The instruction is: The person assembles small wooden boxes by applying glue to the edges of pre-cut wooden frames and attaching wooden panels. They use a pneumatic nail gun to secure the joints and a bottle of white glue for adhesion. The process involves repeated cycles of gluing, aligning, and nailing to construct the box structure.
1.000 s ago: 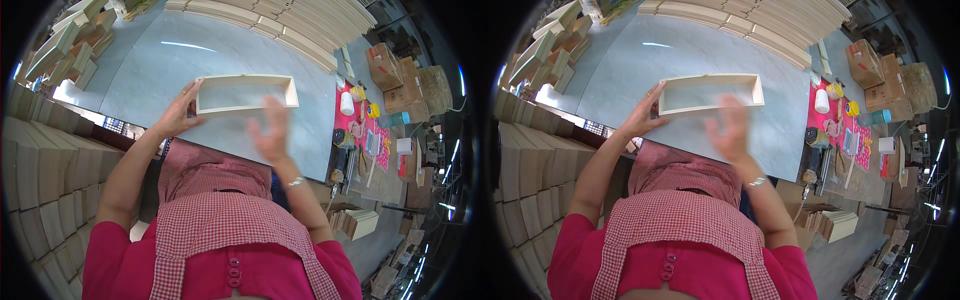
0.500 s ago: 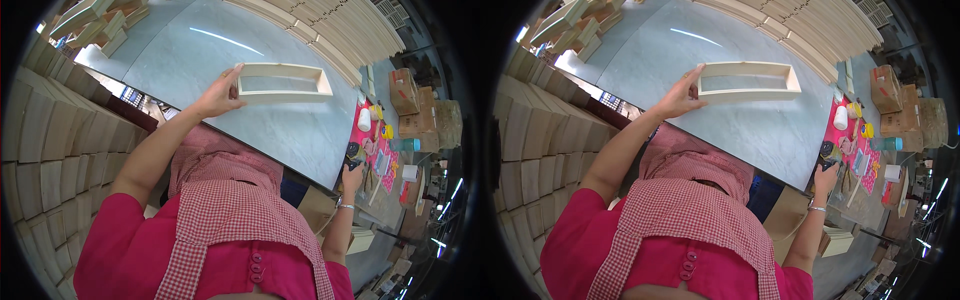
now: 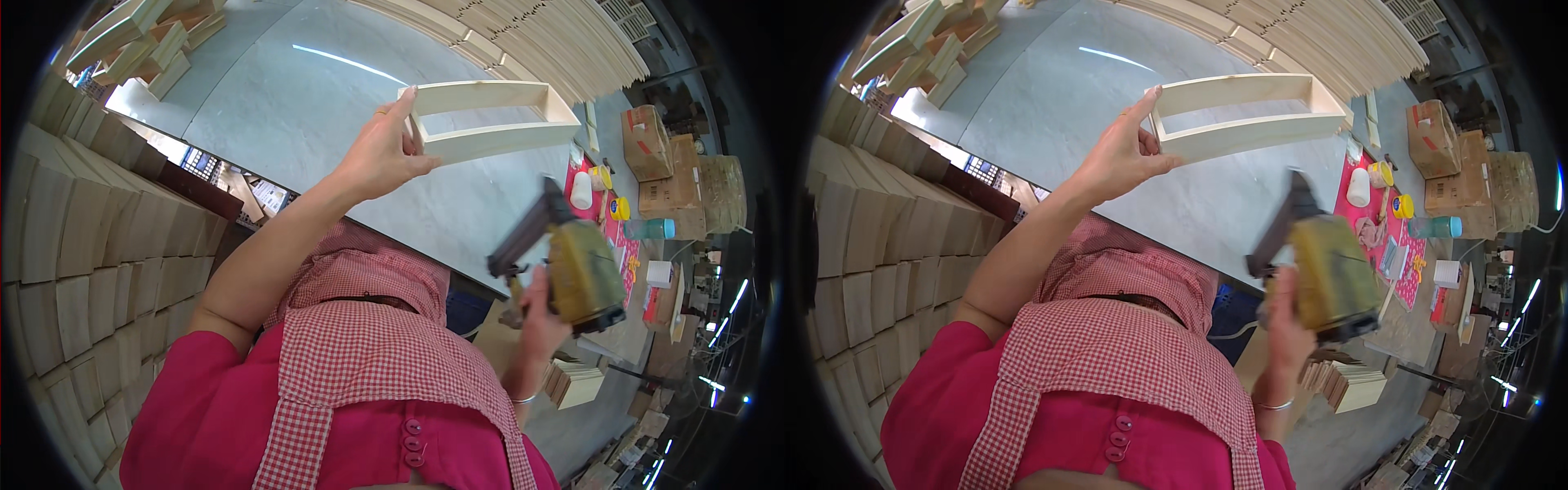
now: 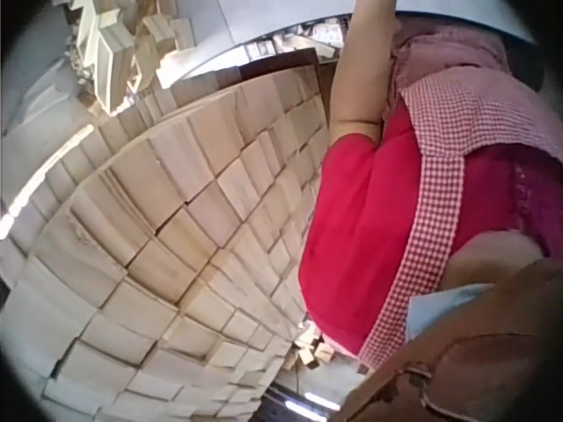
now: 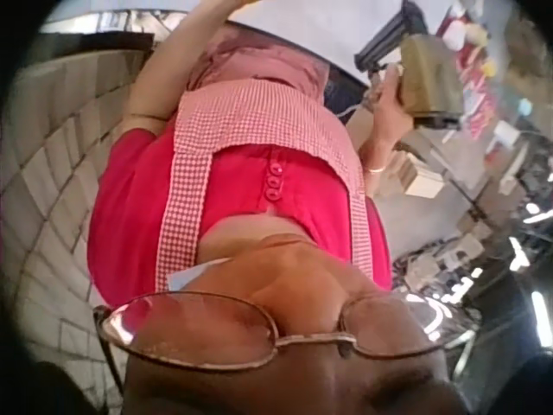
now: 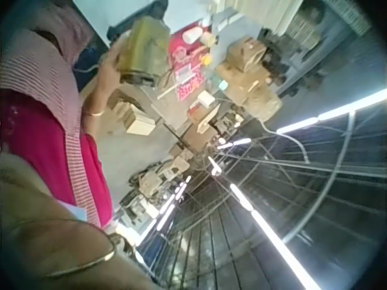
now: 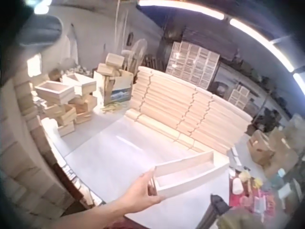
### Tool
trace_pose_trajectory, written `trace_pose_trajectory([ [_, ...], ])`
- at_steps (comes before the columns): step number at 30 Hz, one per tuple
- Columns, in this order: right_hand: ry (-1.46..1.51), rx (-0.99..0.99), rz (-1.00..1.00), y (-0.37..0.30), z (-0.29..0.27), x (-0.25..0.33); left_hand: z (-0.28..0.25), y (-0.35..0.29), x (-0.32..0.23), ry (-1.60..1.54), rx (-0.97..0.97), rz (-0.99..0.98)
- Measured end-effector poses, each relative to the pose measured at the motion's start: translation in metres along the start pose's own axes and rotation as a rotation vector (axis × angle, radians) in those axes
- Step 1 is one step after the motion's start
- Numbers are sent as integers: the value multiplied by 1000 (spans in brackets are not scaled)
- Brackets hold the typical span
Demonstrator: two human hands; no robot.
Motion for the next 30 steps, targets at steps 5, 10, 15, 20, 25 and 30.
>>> trace_pose_trajectory([
  [5,256,394,137,-40,70,-12,1,-7,-16,-12,37,51],
  [10,3,452,-189,-39,81,36,-3,-13,-17,-37,59,14],
  [15,-32,461,-215,-40,83,40,-3,-15,-13,-30,27,54],
  [20,-25,449,-211,-40,84,41,-3,-15,-14,-43,20,52],
  [25,-18,412,-304,-39,83,50,-5,-15,-16,-29,27,53],
  [30,-56,398,-328,-36,85,49,-4,-13,-12,-2,-2,76],
])
Point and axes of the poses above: each hand's wrist, its own y-axis towards the middle knuckle, its own z-axis out of the palm, x = y × z, the point moved 8 cm from there along y, towards the middle knuckle, and after that the axes turned 4 degrees about y, right-handed, at the moved point
